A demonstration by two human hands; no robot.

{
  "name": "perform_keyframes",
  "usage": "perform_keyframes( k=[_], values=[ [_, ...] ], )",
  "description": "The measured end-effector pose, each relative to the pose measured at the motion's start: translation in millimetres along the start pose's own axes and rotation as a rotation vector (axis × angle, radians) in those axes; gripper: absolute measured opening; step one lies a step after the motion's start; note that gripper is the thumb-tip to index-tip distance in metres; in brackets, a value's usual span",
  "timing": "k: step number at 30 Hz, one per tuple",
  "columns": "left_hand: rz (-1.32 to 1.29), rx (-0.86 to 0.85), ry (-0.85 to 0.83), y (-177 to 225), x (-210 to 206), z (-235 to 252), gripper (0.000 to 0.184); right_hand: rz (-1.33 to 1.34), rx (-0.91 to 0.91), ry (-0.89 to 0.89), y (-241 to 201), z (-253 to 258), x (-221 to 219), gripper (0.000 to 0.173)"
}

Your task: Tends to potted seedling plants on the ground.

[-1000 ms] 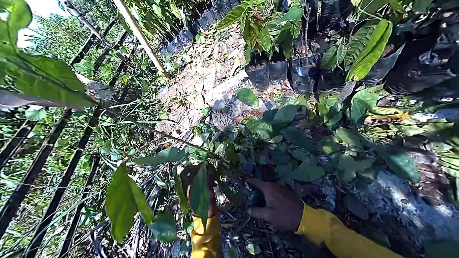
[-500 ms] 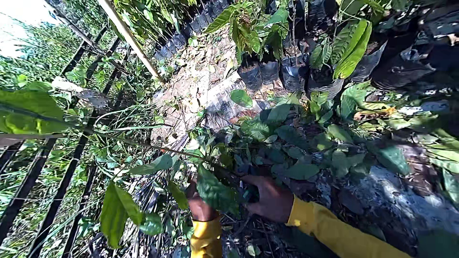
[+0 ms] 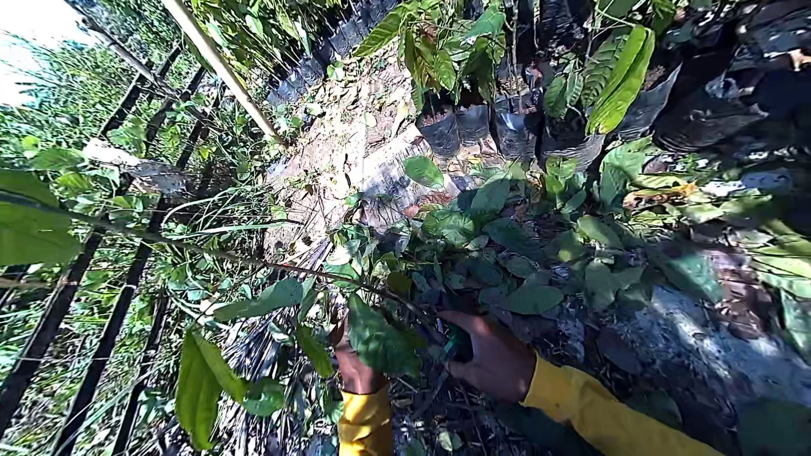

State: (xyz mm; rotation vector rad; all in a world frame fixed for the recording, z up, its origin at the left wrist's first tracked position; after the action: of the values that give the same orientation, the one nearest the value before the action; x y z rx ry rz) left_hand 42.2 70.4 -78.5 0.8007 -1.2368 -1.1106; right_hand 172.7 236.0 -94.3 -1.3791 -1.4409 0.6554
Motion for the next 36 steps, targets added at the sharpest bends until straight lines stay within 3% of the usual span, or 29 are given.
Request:
perform_keyframes(
  k=[7,12,18,25,32,36],
  values=[
    [0.082,-0.048,0.029,-1,2,-1,0.036,0.036,0.026,0.002,-6,10,-2,0.063],
    [-0.059,-0.062,-0.005,-4,4,0,0.021,0.137,0.109,0.202,3,-3,-10,0.053],
    [-0.050,-0.098,-0.013,-4,5,-2,0.024,0.013,0.062,0.051,-4,-9,-1,0.071],
    [-0.115,-0.092,-0.035,-1,5,-5,0.018,-0.052,0.098,-0.024,-34,15,8,0.068],
    [-0.157,-0.064,-0.065,-5,8,-4,0.017,0.166,0.195,0.224,-13,7,-1,0.052],
    [-0.195,-0.038,-0.094,-8,11,-4,0.018,0.004,0.083,0.018,-3,-9,1,0.065]
  ],
)
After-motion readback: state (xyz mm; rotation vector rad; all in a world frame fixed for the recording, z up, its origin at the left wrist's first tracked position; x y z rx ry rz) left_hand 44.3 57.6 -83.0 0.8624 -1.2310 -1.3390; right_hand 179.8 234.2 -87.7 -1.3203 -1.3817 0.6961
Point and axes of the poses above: each hand's wrist, its own z-axis towards the middle knuckle, its own x-axis out of the back of the hand, y = z × x, the point moved 1 cm from there along z, towards the middle knuckle, and after that the axes turned 6 degrees about y, right-handed, at the moved point
